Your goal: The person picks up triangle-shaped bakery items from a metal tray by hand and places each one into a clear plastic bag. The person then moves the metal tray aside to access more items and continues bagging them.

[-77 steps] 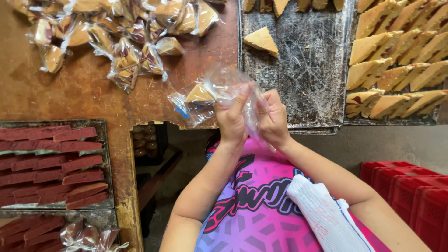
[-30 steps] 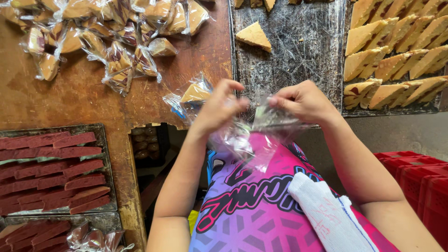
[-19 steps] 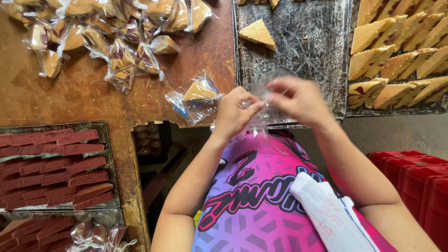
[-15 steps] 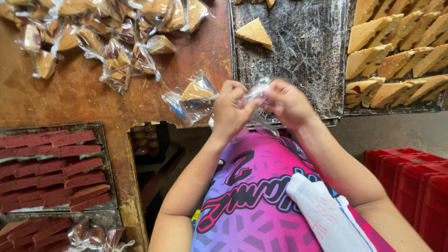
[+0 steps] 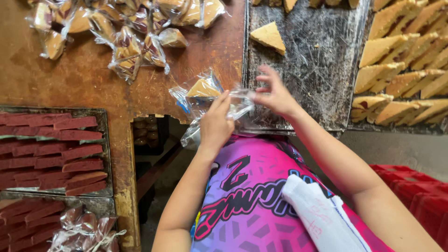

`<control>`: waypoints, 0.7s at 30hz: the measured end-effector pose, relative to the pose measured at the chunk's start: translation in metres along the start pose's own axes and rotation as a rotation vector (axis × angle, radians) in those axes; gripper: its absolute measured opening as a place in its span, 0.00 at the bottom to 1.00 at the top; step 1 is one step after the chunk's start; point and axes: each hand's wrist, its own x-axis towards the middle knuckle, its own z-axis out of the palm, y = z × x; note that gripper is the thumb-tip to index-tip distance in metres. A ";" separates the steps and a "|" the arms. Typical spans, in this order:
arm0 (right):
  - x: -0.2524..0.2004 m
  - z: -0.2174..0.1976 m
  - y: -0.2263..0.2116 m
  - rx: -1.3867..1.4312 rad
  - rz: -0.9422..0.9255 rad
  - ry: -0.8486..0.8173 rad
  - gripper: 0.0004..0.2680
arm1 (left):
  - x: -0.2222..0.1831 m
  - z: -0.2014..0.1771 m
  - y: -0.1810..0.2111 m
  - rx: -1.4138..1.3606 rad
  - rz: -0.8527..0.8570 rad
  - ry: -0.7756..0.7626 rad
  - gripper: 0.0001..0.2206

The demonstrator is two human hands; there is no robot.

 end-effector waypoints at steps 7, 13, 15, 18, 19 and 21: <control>0.111 -0.003 0.013 0.629 0.304 0.275 0.16 | -0.004 -0.002 0.005 -0.197 0.035 0.103 0.22; 0.021 -0.033 -0.017 0.331 -0.160 0.155 0.12 | 0.017 0.016 0.010 -0.110 -0.075 -0.183 0.27; -0.037 -0.039 -0.033 0.256 -0.249 0.113 0.12 | 0.029 0.032 0.008 -0.158 -0.097 -0.151 0.24; -0.091 -0.035 -0.056 0.134 -0.347 0.083 0.12 | 0.050 0.047 0.009 -0.275 -0.024 -0.105 0.22; -0.101 -0.033 -0.061 -0.153 -0.364 0.062 0.12 | 0.053 0.048 0.013 -0.353 0.050 -0.092 0.22; -0.112 -0.035 -0.069 -0.441 -0.359 0.064 0.13 | 0.052 0.045 0.025 -0.350 0.140 -0.153 0.24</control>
